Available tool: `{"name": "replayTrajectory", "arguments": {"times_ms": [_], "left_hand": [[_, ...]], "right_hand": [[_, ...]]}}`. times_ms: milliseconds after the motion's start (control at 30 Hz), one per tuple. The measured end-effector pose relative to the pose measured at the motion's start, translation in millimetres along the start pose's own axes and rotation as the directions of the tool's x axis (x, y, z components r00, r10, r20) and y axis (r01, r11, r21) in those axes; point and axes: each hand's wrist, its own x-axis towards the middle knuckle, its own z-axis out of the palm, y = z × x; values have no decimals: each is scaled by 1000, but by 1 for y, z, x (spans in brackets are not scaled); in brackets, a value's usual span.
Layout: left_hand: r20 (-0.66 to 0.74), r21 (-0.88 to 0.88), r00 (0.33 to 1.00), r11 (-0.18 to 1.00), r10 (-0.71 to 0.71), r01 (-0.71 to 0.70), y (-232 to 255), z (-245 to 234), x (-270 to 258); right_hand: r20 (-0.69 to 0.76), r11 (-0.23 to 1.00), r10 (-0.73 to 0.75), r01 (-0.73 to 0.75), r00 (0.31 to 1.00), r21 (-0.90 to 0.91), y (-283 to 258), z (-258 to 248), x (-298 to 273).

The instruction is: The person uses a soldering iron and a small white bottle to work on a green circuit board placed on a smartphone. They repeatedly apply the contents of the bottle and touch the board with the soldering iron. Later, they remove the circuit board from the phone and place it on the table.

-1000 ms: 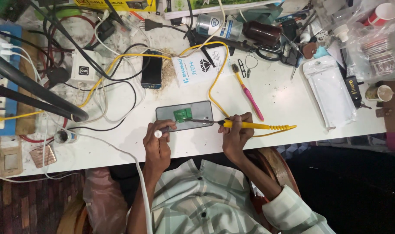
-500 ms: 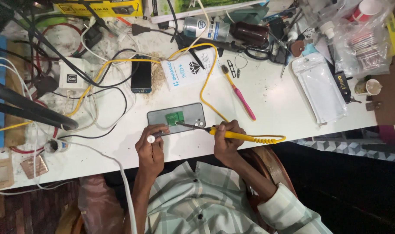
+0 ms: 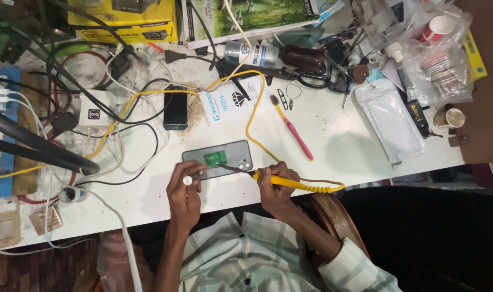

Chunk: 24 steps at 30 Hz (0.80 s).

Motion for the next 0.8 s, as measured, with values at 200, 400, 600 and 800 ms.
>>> {"name": "replayTrajectory", "arguments": {"times_ms": [200,400,600,800], "left_hand": [[-48,37,999,999,11,-9,-4,2,-3],[-25,117,998,991,60,-57,6,3,3],[-19,211,999,977,46,-41,14,3,3],[-38,175,998,984,42,-35,16,-1,4]], "right_hand": [[18,999,25,-25,1000,28,-4,-1,3],[-7,999,25,-25,1000,30,-6,0,3],[39,978,131,-136,991,161,-8,-1,5],[32,990,100,-102,995,94,-7,-1,6]]}}
